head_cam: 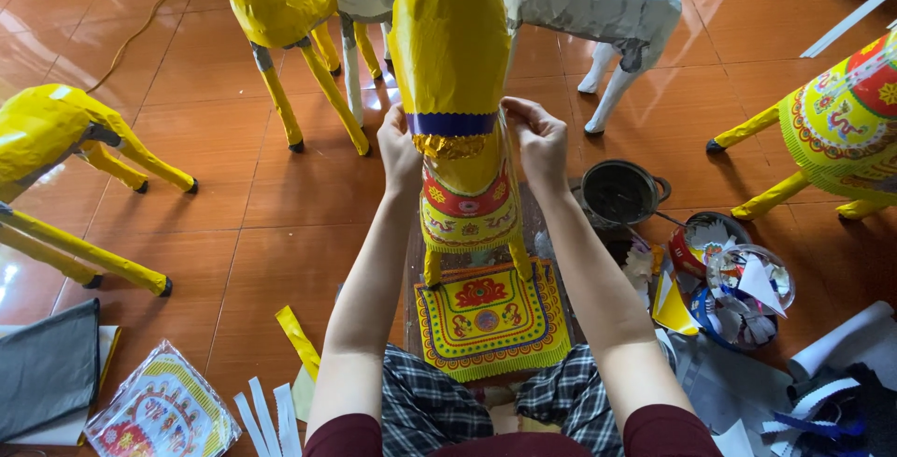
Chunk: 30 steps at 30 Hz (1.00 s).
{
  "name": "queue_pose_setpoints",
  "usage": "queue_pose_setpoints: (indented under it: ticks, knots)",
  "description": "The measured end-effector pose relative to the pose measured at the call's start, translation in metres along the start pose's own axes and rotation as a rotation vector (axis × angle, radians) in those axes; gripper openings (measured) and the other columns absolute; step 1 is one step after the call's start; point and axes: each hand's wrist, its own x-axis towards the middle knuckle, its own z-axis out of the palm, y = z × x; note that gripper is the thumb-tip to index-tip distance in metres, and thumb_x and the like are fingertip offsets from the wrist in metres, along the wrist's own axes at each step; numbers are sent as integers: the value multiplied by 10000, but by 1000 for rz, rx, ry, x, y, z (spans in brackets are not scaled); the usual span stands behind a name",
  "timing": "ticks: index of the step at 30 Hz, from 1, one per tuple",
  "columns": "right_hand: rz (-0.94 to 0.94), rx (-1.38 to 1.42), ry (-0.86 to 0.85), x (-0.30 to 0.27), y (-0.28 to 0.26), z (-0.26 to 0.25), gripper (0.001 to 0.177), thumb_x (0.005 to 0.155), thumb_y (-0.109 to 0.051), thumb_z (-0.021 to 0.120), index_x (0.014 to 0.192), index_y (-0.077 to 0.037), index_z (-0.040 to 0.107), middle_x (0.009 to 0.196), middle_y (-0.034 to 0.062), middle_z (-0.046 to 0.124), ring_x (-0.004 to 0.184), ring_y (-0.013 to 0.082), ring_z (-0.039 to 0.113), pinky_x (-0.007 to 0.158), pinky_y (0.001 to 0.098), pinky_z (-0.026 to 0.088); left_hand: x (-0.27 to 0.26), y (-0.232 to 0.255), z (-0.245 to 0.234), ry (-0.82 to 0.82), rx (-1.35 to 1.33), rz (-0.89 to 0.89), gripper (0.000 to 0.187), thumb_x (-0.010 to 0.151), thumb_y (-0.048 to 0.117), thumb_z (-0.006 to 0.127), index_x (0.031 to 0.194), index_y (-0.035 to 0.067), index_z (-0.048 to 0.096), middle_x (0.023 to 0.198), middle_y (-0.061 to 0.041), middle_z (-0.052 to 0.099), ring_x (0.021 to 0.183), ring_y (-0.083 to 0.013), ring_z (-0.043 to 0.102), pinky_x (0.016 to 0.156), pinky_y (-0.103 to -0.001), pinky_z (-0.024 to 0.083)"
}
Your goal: Decorating paper horse models with paper strips and paint
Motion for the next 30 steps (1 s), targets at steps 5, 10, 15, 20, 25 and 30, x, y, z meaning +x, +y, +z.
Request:
queue_pose_setpoints:
  ticks: [5, 10, 15, 20, 25, 30]
  knots:
    - [-69, -9, -127, -10, 8, 2, 581, 1120, -462, 412, 1477, -15, 515, 1464, 306, 511, 1393, 444, 453, 1176, 580, 339, -24, -12, -12, -41, 53, 93, 314, 1094, 84, 443, 1341, -7, 614, 1152, -188, 624, 1155, -237, 568, 1045, -470, 451]
    - [-45, 116, -146, -20, -8, 21, 729, 1108, -575, 279, 1550, -13, 422, 1574, 240, 412, 1469, 363, 361, 1247, 505, 251, -15, -105, -53, -222, 189, 85, 563, 1138, 335, 317, 1446, -104, 488, 1434, -356, 471, 1400, -435, 414, 1186, -571, 297]
    - [40, 102, -152, -23, -27, 24, 796, 1086, -637, 258, 1548, -12, 427, 1592, 238, 383, 1476, 381, 352, 1250, 493, 234, 7, -186, -82, -262, 185, -5, 539, 1124, 385, 317, 1468, 45, 555, 1375, -225, 556, 1306, -314, 524, 1137, -521, 358]
    - [65, 55, -168, -24, -32, 22, 839, 1072, -671, 266, 1556, 1, 402, 1604, 263, 344, 1493, 396, 315, 1256, 510, 222, -5, -127, -66, -255, 170, 11, 542, 1104, 359, 298, 1429, 19, 566, 1308, -218, 592, 1218, -346, 597, 1113, -525, 405]
    - [47, 180, -161, -25, -35, 26, 843, 1075, -685, 226, 1554, -21, 431, 1596, 256, 380, 1503, 431, 284, 1238, 592, 192, -9, -62, -40, -190, 91, 36, 456, 1099, 307, 267, 1252, 36, 600, 1117, -115, 564, 1045, -230, 586, 999, -432, 461]
    - [76, 154, -162, -18, 4, 9, 897, 1046, -738, 186, 1576, -42, 384, 1607, 256, 361, 1503, 430, 297, 1231, 601, 187, -16, -32, -25, -185, 30, 56, 492, 1131, 288, 253, 1273, -12, 616, 1150, -138, 581, 1104, -231, 568, 1079, -477, 433]
